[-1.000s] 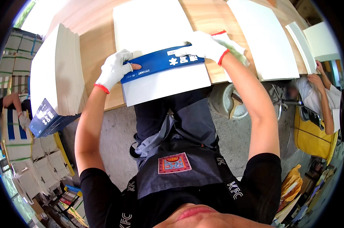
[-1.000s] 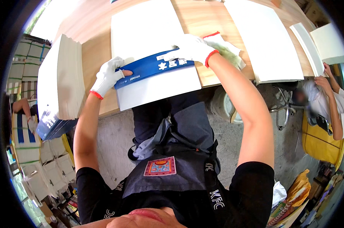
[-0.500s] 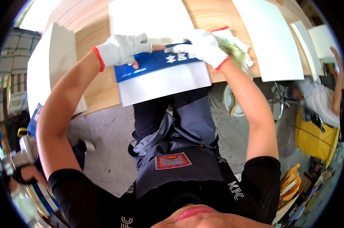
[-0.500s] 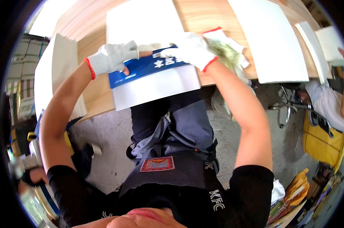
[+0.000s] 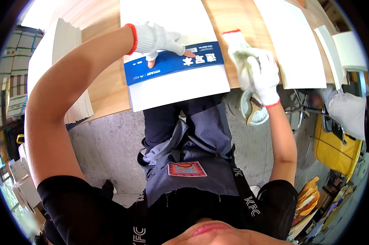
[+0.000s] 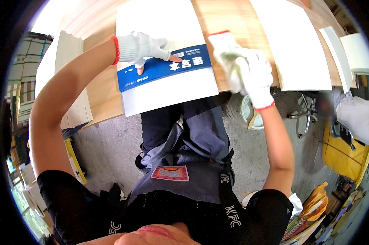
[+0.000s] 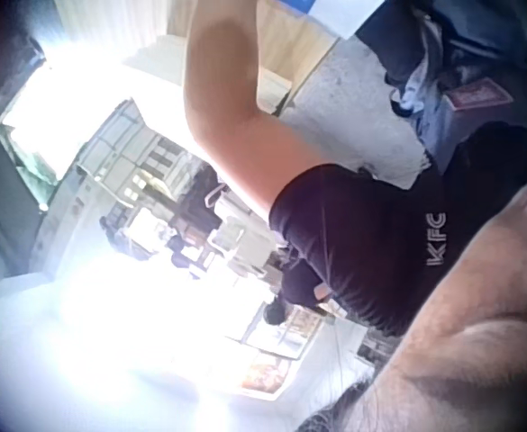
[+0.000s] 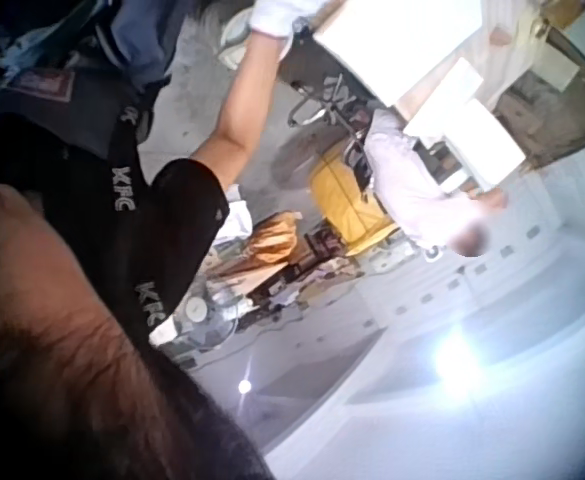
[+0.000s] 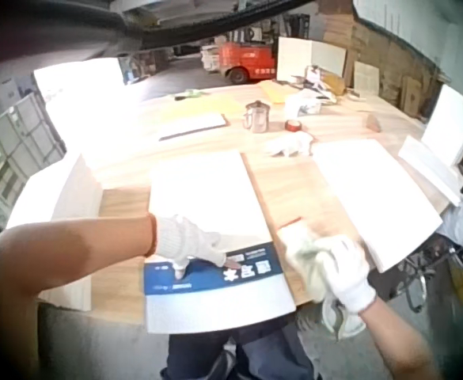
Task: The person assembles notebooks by placing white paper sheets into blue covers and pressing them together. They repeatedly handle stacks of paper and covers, occasionally using a brush to apply adhesive to the paper edges. The process involves repetitive folding and stacking of the finished notebooks.
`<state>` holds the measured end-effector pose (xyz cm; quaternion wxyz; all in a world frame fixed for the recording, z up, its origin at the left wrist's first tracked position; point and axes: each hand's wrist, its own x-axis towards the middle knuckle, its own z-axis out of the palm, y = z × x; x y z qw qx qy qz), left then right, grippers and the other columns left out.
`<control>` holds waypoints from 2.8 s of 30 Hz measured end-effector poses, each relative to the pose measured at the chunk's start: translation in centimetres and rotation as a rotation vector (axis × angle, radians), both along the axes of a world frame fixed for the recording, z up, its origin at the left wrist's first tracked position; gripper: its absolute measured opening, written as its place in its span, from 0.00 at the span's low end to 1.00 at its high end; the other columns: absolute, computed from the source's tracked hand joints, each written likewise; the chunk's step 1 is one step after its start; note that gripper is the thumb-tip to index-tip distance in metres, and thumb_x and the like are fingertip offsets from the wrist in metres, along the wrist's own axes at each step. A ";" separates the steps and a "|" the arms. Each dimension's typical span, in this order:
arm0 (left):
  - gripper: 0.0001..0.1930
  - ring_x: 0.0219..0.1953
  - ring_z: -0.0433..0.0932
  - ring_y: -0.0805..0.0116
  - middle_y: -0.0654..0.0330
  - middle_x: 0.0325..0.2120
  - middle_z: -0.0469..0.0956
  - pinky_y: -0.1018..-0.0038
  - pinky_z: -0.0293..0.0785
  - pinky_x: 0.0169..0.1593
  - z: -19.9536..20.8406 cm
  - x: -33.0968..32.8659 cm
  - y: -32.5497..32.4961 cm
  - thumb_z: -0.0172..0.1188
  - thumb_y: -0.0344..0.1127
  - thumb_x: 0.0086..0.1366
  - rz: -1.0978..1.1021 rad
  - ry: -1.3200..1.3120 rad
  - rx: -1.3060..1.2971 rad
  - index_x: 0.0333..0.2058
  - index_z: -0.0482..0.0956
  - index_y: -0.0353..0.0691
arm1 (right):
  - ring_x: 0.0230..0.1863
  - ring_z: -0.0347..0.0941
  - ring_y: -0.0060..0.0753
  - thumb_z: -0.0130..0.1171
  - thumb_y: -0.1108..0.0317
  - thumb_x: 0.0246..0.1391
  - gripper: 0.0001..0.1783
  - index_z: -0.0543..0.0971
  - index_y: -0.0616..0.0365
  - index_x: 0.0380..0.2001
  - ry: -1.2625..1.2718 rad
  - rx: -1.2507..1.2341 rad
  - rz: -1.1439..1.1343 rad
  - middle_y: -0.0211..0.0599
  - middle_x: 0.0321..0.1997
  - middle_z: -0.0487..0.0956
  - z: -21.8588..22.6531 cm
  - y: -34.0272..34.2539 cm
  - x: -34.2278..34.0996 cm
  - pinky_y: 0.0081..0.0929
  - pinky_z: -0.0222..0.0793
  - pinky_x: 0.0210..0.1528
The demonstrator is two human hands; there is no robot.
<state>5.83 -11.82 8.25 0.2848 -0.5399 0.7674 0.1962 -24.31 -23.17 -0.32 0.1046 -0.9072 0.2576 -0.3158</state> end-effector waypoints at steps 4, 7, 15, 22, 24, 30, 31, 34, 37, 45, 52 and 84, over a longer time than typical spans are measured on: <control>0.46 0.54 0.76 0.55 0.63 0.57 0.70 0.62 0.77 0.52 -1.2 1.9 0.2 0.77 0.32 0.38 -0.087 0.129 -0.073 0.60 0.69 0.64 | 0.41 0.77 0.40 0.63 0.66 0.46 0.16 0.81 0.51 0.41 0.243 -0.194 0.431 0.34 0.38 0.80 2.2 3.0 5.0 0.40 0.73 0.45; 0.45 0.54 0.77 0.54 0.61 0.57 0.70 0.61 0.77 0.53 -2.0 2.3 0.9 0.78 0.33 0.36 -0.066 0.161 -0.169 0.58 0.70 0.56 | 0.35 0.78 0.39 0.64 0.67 0.44 0.12 0.82 0.53 0.36 0.395 -0.247 0.545 0.36 0.35 0.81 2.4 3.2 8.4 0.36 0.75 0.39; 0.43 0.53 0.75 0.48 0.55 0.57 0.71 0.56 0.72 0.54 -1.7 4.0 0.1 0.64 0.33 0.50 -0.192 0.363 -0.151 0.65 0.63 0.73 | 0.33 0.76 0.35 0.65 0.63 0.39 0.10 0.77 0.52 0.27 0.228 0.023 0.664 0.32 0.26 0.74 -0.5 13.9 18.6 0.32 0.72 0.33; 0.53 0.48 0.78 0.57 0.64 0.54 0.69 0.66 0.79 0.50 -1.7 1.9 0.6 0.73 0.25 0.43 -0.039 0.162 -0.141 0.64 0.61 0.81 | 0.30 0.76 0.39 0.65 0.64 0.32 0.11 0.79 0.56 0.24 -0.062 -0.106 0.887 0.40 0.27 0.76 -1.3 15.0 21.9 0.37 0.70 0.27; 0.54 0.54 0.75 0.56 0.64 0.57 0.68 0.64 0.76 0.56 -1.9 1.7 0.2 0.76 0.26 0.40 0.019 0.139 -0.089 0.64 0.63 0.78 | 0.31 0.76 0.39 0.65 0.65 0.31 0.14 0.79 0.56 0.27 -0.023 -0.139 0.876 0.38 0.27 0.76 -1.3 15.5 22.4 0.36 0.70 0.28; 0.54 0.53 0.77 0.57 0.65 0.63 0.63 0.63 0.79 0.52 -1.5 0.8 -0.1 0.66 0.18 0.48 0.070 -0.077 0.059 0.66 0.57 0.82 | 0.31 0.79 0.42 0.64 0.67 0.34 0.12 0.80 0.53 0.28 0.077 0.004 0.791 0.40 0.29 0.78 -0.1 15.0 21.0 0.38 0.72 0.28; 0.53 0.52 0.78 0.57 0.64 0.63 0.63 0.63 0.79 0.52 -1.2 0.5 -0.5 0.66 0.18 0.48 0.076 -0.124 0.092 0.66 0.58 0.79 | 0.31 0.79 0.42 0.64 0.67 0.34 0.11 0.80 0.53 0.28 0.117 0.076 0.788 0.40 0.29 0.79 0.2 14.0 19.9 0.38 0.73 0.29; 0.50 0.53 0.77 0.55 0.61 0.62 0.64 0.62 0.78 0.53 -0.9 -0.4 -1.0 0.69 0.21 0.46 0.326 -0.137 0.175 0.65 0.61 0.70 | 0.32 0.81 0.34 0.59 0.62 0.53 0.08 0.83 0.51 0.33 0.340 0.250 0.667 0.35 0.35 0.82 2.7 7.6 12.5 0.31 0.78 0.35; 0.51 0.56 0.75 0.54 0.58 0.60 0.67 0.61 0.75 0.57 -0.8 1.1 -0.1 0.75 0.24 0.41 -0.041 -0.033 0.065 0.65 0.63 0.67 | 0.42 0.78 0.37 0.56 0.64 0.55 0.14 0.80 0.49 0.45 0.205 -0.348 0.574 0.35 0.44 0.81 0.2 0.4 4.4 0.32 0.75 0.43; 0.42 0.53 0.75 0.56 0.56 0.50 0.73 0.63 0.77 0.50 -3.6 -2.3 4.5 0.63 0.27 0.54 -0.030 -0.050 -0.520 0.66 0.62 0.68 | 0.54 0.73 0.40 0.57 0.68 0.57 0.25 0.74 0.50 0.59 0.214 0.412 0.051 0.42 0.55 0.77 3.6 -5.2 -0.8 0.31 0.69 0.56; 0.14 0.57 0.71 0.54 0.52 0.51 0.72 0.62 0.67 0.63 -6.3 -9.8 16.7 0.47 0.27 0.68 1.805 1.760 -0.682 0.51 0.71 0.37 | 0.57 0.71 0.38 0.53 0.60 0.60 0.22 0.74 0.49 0.58 0.525 -0.082 0.293 0.38 0.57 0.76 6.4 1.3 4.6 0.34 0.66 0.59; 0.35 0.54 0.74 0.49 0.47 0.50 0.68 0.49 0.78 0.55 1.5 -3.1 22.8 0.60 0.29 0.62 1.662 2.071 -1.089 0.65 0.55 0.39 | 0.46 0.81 0.30 0.45 0.60 0.69 0.23 0.66 0.62 0.61 -0.448 1.493 0.543 0.43 0.51 0.79 6.2 4.7 14.2 0.22 0.82 0.42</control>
